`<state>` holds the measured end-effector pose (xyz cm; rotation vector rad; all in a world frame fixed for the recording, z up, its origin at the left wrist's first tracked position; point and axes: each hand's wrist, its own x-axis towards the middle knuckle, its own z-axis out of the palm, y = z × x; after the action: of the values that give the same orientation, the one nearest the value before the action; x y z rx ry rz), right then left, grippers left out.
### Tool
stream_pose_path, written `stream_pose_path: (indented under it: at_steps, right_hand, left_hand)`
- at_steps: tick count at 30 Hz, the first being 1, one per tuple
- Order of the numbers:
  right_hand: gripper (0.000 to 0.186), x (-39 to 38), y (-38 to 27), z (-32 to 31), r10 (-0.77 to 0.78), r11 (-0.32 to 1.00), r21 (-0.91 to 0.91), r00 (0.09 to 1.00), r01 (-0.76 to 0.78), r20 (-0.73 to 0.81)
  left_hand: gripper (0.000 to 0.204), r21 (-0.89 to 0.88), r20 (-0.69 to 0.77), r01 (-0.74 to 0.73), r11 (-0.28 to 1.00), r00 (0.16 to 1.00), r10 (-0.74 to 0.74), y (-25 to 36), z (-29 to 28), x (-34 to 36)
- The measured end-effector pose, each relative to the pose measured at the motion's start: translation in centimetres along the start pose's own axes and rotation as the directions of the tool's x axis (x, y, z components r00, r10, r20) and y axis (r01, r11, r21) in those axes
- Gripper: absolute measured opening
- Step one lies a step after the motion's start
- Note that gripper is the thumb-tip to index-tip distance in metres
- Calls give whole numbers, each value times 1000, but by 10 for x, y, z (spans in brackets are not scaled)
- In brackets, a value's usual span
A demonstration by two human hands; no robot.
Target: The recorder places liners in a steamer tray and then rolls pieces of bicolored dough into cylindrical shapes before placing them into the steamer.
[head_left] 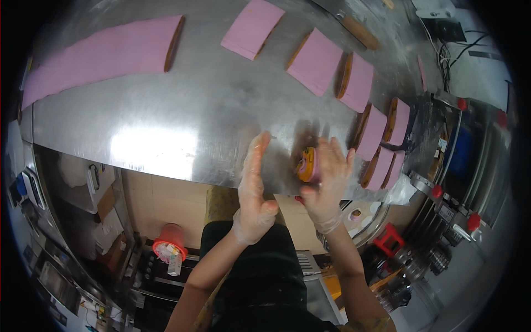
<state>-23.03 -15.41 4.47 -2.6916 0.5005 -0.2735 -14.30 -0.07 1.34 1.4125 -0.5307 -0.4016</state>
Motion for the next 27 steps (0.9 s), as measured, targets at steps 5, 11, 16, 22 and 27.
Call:
stream_pose_path:
  at_steps: [5, 11, 16, 22, 27]
  right_hand:
    - [75, -9, -13, 16, 602, 446, 870, 789, -208, -120]
    - [74, -10, -28, 17, 593, 332, 927, 803, -172, -64]
    - [80, -16, -11, 7, 434, 601, 780, 890, -173, -137]
    - [93, -13, 18, -20, 24, 969, 247, 999, -17, -23]
    - [104, 3, 15, -26, -13, 988, 154, 975, -21, 221]
  left_hand:
    - [100, 111, 114, -34, 993, 993, 21, -3, 41, 23]
    - [96, 36, 162, -72, 997, 985, 65, 0, 60, 28]
    - [91, 200, 171, -76, 977, 984, 42, -3, 63, 29]
    - [90, 82, -34, -48, 995, 998, 51, 1, 34, 29]
    - [89, -8, -4, -11, 1000, 1000, 10, -2, 21, 20]
